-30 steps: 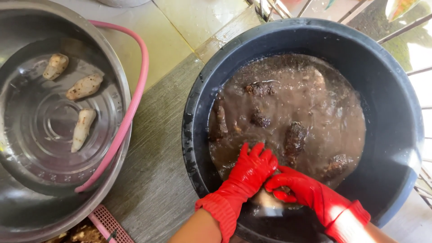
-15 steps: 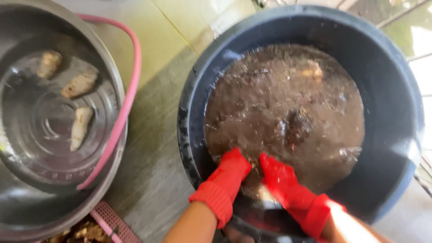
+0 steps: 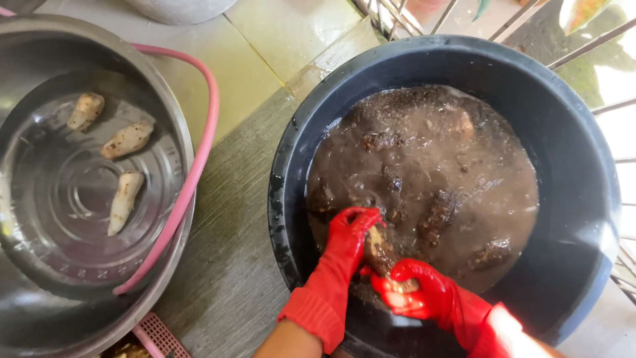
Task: The person, wearing red gloves, washes dark, elongated root vegetables in a black basin filled with water. They scrub the vegetables by hand, rinse them, and transfer the cleaned items into a silver metal basin nearby.
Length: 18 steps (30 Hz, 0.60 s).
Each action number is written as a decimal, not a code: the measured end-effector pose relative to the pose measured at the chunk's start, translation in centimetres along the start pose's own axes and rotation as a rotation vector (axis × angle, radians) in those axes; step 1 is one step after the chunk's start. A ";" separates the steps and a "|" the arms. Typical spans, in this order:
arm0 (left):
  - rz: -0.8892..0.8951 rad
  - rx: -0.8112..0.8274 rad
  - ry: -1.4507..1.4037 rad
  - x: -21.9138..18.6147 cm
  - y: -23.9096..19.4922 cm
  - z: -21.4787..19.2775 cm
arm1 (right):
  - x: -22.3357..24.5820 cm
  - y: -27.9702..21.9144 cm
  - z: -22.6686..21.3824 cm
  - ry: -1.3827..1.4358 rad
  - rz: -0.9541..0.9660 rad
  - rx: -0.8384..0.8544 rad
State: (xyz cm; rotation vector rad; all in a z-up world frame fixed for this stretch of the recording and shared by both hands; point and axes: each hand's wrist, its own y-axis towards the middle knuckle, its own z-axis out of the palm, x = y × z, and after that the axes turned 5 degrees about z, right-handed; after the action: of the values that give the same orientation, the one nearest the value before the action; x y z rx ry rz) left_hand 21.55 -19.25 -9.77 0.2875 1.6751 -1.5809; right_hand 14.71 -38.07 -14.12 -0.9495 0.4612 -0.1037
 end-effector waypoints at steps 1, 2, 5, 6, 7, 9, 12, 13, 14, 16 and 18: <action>0.035 0.200 -0.118 0.1 0.4 -0.5 | -0.4 -0.6 0.3 -0.052 0.022 0.283; 0.069 0.385 -0.240 0.3 0.4 -1.3 | -0.9 -1.0 0.6 -0.109 0.063 0.564; -0.177 0.486 -0.468 -1.1 -1.1 -1.1 | -0.3 -2.8 1.3 -0.144 0.066 0.570; -0.186 0.490 -0.467 -0.9 -0.9 -1.3 | -0.6 -2.6 1.9 -0.135 0.063 0.567; -0.271 0.477 -0.429 -0.8 -0.8 -1.5 | -0.9 -2.4 2.6 -0.203 -0.071 0.383; -0.337 0.466 -0.390 -0.6 0.1 -1.2 | -1.1 -3.3 5.7 -0.285 -0.209 0.204; -0.242 0.239 -0.215 1.8 1.9 -1.2 | -2.4 -6.2 12.4 -0.610 -0.334 -0.133; -0.175 0.109 0.042 3.3 3.1 -1.4 | -2.7 -7.2 14.6 -0.856 -0.353 -0.322; -0.103 -0.017 0.304 4.7 4.5 -1.4 | -2.8 -8.2 16.8 -1.095 -0.377 -0.514; -0.163 0.054 0.558 3.9 2.1 -1.0 | -1.3 -1.4 8.8 -1.404 -0.440 -0.706; -0.228 0.114 0.809 3.1 0.4 -0.9 | -0.7 2.2 2.9 -1.716 -0.494 -0.900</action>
State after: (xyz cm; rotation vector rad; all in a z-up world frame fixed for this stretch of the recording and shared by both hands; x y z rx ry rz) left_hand 19.42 -19.38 -12.20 0.9184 2.2767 -1.8684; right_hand 15.07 -34.46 -14.23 -1.6188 -1.4371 0.5064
